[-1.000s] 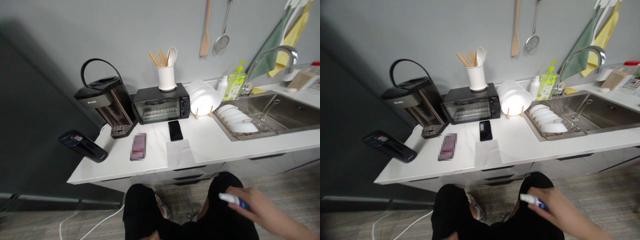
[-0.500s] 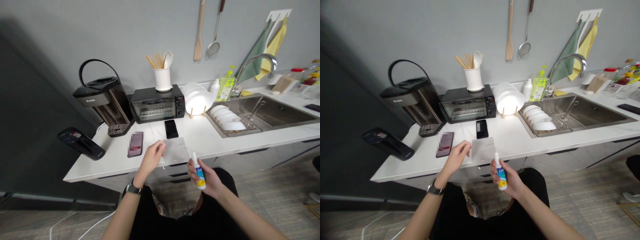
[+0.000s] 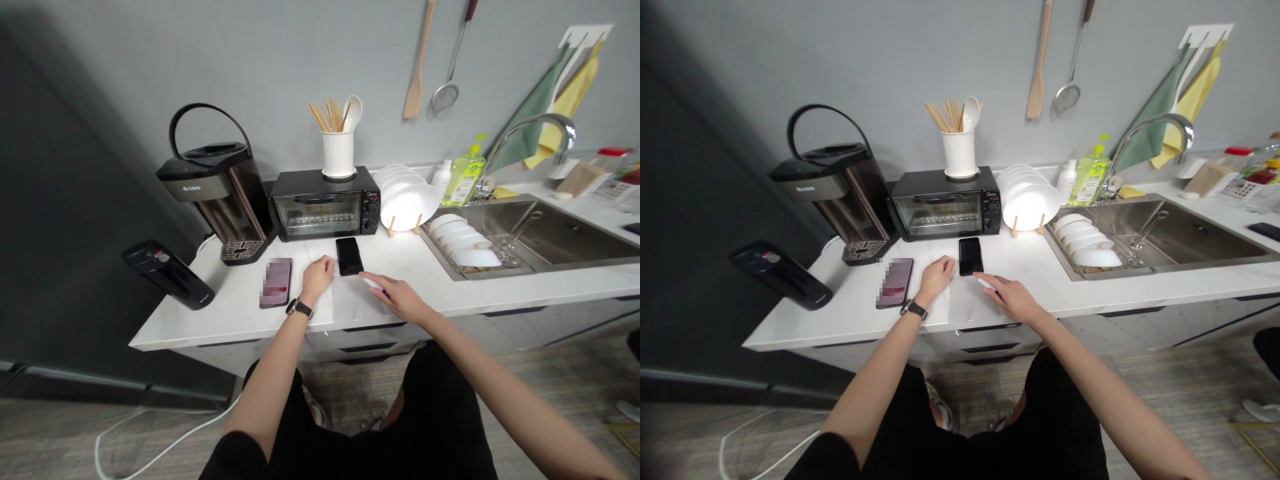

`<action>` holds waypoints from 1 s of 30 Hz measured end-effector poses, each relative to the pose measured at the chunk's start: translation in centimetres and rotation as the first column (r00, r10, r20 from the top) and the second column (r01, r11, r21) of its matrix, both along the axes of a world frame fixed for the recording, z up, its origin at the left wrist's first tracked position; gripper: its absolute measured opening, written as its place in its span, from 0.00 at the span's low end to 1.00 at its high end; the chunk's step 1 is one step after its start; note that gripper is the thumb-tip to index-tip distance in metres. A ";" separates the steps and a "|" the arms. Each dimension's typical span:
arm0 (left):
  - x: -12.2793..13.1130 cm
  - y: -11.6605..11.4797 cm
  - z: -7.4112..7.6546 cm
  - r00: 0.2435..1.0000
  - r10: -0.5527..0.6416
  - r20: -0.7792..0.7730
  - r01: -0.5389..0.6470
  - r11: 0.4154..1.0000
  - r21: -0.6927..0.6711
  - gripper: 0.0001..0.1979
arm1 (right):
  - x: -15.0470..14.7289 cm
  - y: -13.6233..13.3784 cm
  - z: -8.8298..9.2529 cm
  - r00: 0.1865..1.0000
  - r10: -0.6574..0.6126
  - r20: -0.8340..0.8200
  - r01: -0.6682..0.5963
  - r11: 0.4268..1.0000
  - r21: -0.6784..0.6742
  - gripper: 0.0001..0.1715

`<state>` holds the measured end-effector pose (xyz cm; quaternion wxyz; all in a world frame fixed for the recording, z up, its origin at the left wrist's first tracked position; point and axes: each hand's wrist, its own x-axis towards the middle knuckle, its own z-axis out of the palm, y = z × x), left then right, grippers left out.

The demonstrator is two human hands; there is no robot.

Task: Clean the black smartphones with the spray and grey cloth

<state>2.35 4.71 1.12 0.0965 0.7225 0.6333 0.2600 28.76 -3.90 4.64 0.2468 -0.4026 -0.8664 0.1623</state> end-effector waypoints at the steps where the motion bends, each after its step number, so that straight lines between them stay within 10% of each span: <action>1: -0.1 0.1 0.0 1.000 0.000 -0.009 0.000 1.000 0.001 0.14 | -0.1 0.6 0.0 0.998 0.008 0.065 -0.009 1.000 0.012 0.28; 30: 0.0 0.2 0.0 0.999 0.002 -0.042 -0.002 1.000 -0.004 0.15 | 0.7 2.3 -0.4 0.921 -0.087 0.380 0.018 0.983 0.182 0.27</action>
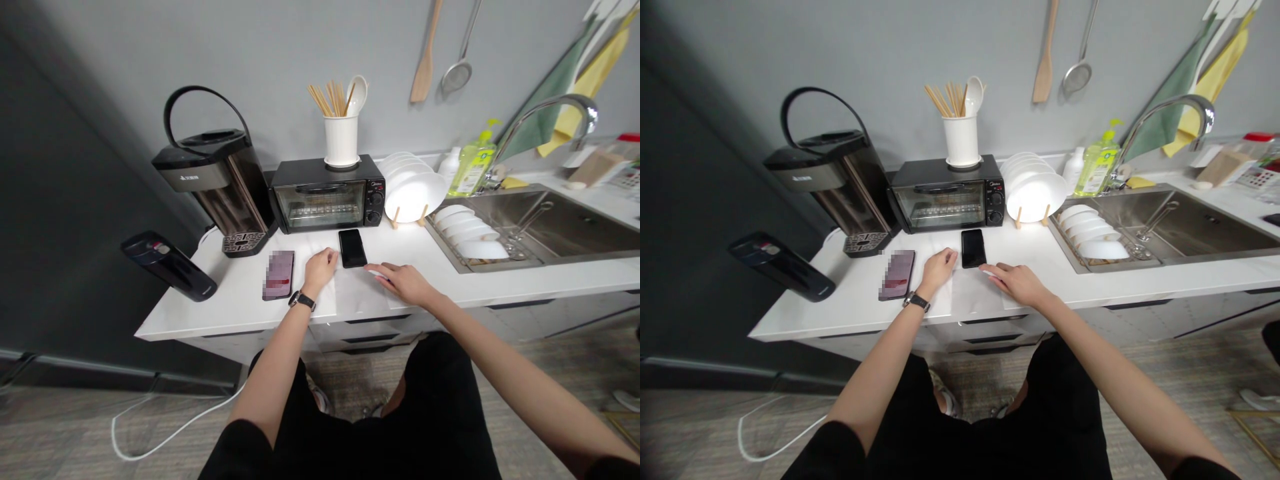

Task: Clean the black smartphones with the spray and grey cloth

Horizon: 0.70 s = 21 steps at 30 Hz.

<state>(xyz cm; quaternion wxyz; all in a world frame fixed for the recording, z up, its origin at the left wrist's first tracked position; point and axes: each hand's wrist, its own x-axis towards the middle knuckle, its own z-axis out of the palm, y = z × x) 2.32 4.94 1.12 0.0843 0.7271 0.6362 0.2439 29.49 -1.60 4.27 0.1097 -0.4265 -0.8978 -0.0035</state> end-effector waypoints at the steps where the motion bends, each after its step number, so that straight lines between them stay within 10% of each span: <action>1: 0.0 0.0 0.0 1.000 0.001 0.002 -0.001 1.000 0.000 0.15 | -0.1 0.0 0.0 1.000 -0.001 0.006 0.001 1.000 0.006 0.27; 13: -0.1 0.0 0.1 0.997 0.003 0.078 -0.001 1.000 -0.018 0.15 | 0.6 -0.1 -1.5 0.997 -0.052 0.058 0.050 0.998 0.031 0.27; 21: 0.7 -4.0 3.3 0.966 -0.172 0.193 0.172 0.985 0.017 0.11 | 2.2 -4.6 -1.3 0.991 -0.035 -0.127 0.034 0.999 -0.010 0.28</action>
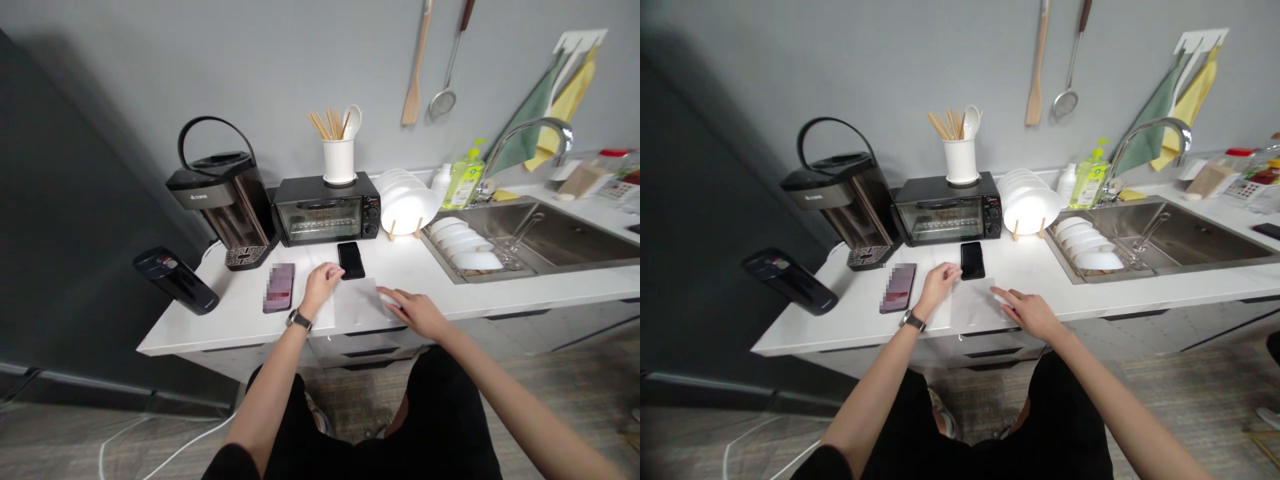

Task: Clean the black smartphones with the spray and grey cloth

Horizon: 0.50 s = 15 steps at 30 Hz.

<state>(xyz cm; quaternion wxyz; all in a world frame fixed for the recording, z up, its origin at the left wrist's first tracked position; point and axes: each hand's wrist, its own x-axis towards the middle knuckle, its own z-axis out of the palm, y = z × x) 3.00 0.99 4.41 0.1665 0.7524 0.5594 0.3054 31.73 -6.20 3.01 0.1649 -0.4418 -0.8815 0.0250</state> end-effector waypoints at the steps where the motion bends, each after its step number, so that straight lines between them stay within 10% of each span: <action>1: 0.4 -1.5 0.2 0.998 -0.065 0.001 0.065 0.998 -0.009 0.11 | 0.2 -0.9 0.1 1.000 0.015 -0.014 -0.015 1.000 -0.002 0.29; 6: 2.6 -9.8 -0.3 0.882 -0.471 0.003 0.468 0.876 -0.113 0.19 | -0.1 -5.1 0.6 0.979 0.205 -0.002 -0.205 0.979 0.015 0.29; 15: 3.7 -12.7 -0.3 0.911 -0.412 -0.002 0.402 0.890 -0.214 0.31 | -2.0 -6.8 0.6 0.923 0.381 -0.057 -0.384 0.922 -0.049 0.29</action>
